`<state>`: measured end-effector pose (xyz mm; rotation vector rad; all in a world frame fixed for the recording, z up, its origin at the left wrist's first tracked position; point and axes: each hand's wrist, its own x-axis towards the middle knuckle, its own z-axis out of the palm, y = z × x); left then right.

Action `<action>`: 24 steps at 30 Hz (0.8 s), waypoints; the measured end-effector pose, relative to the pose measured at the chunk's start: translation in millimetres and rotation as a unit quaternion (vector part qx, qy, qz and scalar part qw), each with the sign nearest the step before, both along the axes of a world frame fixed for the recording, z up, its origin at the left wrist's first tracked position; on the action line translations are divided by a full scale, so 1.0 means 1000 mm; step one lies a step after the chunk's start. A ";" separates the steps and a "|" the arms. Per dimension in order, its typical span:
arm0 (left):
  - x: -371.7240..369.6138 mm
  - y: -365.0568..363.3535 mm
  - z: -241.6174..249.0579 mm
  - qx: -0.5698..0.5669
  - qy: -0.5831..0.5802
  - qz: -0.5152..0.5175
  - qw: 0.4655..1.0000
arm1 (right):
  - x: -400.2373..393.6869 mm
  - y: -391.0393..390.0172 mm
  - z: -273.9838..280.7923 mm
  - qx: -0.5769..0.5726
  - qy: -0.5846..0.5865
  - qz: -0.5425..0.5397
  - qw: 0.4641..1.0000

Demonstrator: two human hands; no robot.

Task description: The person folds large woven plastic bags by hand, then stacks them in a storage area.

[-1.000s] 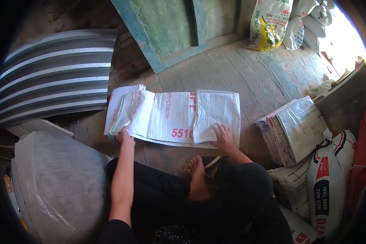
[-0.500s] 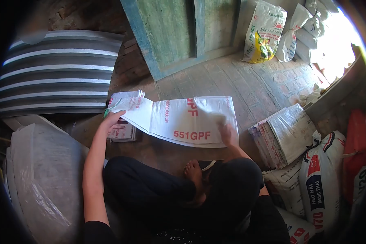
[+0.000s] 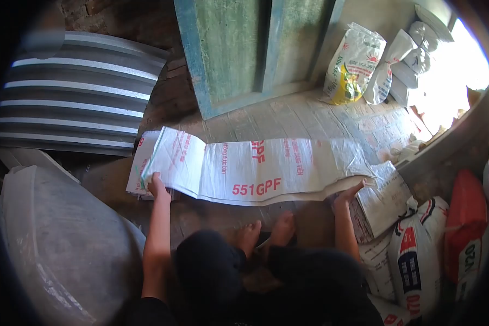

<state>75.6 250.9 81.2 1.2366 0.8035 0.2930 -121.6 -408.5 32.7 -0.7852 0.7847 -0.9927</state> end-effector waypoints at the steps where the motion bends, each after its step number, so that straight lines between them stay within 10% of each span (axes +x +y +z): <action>1: -0.002 0.001 -0.021 0.050 0.036 0.012 0.998 | -0.001 0.021 0.026 0.002 0.022 0.017 1.000; 6: 0.001 0.029 -0.115 0.107 -0.006 -0.020 0.994 | 0.022 0.059 0.033 -0.280 0.307 -0.030 0.909; 10: -0.004 0.019 -0.071 0.151 0.003 0.011 0.988 | 0.049 0.060 0.006 -0.261 0.253 -0.104 0.926; 13: -0.007 0.020 -0.047 0.247 0.155 0.072 0.954 | 0.039 0.057 0.013 -0.030 0.228 0.023 0.973; 14: -0.006 0.020 -0.055 0.255 -0.016 0.110 0.961 | 0.037 0.061 0.009 -0.040 0.181 0.044 0.982; 19: -0.047 -0.090 -0.001 0.191 -0.162 -0.100 0.963 | 0.023 0.096 0.024 -0.221 0.208 0.050 0.951; 24: -0.067 -0.164 -0.054 0.443 -0.282 -0.403 0.749 | 0.009 0.101 0.004 -0.244 0.245 0.088 0.934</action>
